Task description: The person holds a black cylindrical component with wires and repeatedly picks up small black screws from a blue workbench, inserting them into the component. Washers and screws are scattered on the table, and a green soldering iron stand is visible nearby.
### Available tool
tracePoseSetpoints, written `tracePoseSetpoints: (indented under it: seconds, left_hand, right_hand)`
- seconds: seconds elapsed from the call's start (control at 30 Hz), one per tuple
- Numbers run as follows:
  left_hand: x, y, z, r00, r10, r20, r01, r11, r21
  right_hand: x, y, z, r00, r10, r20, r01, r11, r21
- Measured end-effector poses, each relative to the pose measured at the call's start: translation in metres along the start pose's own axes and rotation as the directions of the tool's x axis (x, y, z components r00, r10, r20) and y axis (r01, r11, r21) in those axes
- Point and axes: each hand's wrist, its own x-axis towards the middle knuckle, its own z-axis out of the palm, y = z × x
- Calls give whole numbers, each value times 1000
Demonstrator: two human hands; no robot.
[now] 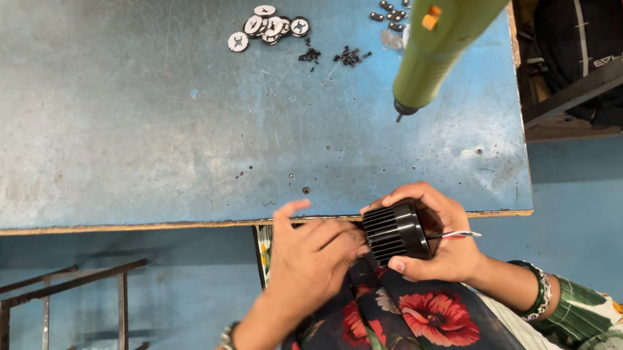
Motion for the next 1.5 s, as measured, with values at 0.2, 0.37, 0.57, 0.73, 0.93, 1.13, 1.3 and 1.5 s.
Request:
tracePoseSetpoints:
  seconds: [0.2,0.37,0.57,0.73,0.93,1.13,1.3,1.5]
  left_hand:
    - [4,-8,-15,995,84,47,-89,987,134]
    - [-8,-1,23,994,-106,-28,100,981,-163]
    - [-14,0,33,984,-180,4,174,947,-270]
    - [1,-6,-9,998,-8,62,3,996,85]
    - [10,-8,-24,989,75,124,-95,982,165]
    - [-10,-4,16,989,-142,49,147,978,-147]
    - [-22,3,39,961,-269,63,275,905,-325]
    - [-8,0,2,997,-73,31,72,997,6]
  right_hand:
    - [0,2,0,1000,13,-10,-13,1000,18]
    - [-1,4,0,998,26,-55,-26,1000,1]
    - [0,4,-3,998,40,-48,-40,999,-6]
    - [2,7,-3,997,80,6,-80,997,-15]
    - [1,11,-1,996,92,-5,-92,996,-15]
    - [-3,9,-2,999,40,-31,-40,999,21]
    - [-3,6,-2,998,50,-35,-50,999,-2]
    - [0,3,-6,999,47,4,-47,998,-35]
